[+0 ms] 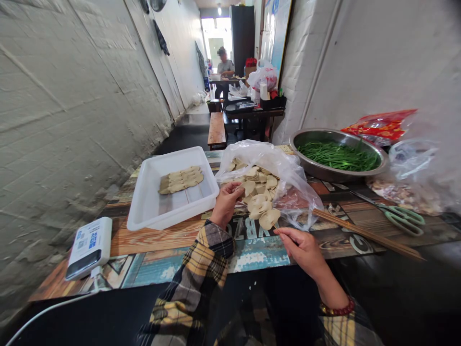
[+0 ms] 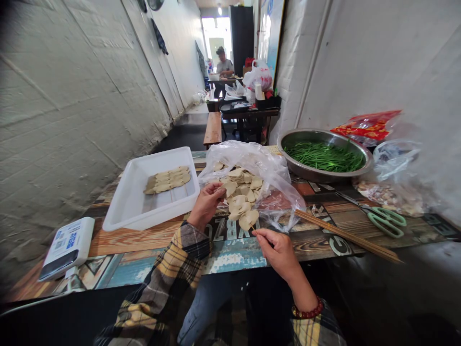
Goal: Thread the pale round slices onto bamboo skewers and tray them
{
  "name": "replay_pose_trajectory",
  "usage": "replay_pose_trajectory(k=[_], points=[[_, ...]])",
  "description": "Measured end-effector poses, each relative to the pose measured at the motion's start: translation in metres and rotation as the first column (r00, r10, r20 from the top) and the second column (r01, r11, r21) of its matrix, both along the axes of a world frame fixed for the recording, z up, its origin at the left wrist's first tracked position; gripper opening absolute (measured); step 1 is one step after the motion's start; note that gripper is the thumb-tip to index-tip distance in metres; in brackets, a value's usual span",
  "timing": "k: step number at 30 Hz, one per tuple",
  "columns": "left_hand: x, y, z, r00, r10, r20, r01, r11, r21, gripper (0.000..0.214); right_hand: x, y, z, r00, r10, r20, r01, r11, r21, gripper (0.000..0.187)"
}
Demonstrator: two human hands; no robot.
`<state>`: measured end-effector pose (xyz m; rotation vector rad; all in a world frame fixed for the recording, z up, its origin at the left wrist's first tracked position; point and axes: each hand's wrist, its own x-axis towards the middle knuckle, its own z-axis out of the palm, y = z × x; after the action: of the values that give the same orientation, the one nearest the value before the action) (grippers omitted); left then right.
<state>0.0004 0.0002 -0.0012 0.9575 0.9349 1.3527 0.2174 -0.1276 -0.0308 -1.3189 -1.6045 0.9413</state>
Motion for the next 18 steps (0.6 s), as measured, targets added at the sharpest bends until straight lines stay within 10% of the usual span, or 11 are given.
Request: replay_pose_trajectory(k=[18], points=[[0.0014,-0.0007,-0.0042,0.996,-0.013,-0.088,0.019,0.998,0.061,0.030,-0.0022,0.0019,-0.0020,0.999,-0.003,0.041,0.002,1.000,0.020,0.035]])
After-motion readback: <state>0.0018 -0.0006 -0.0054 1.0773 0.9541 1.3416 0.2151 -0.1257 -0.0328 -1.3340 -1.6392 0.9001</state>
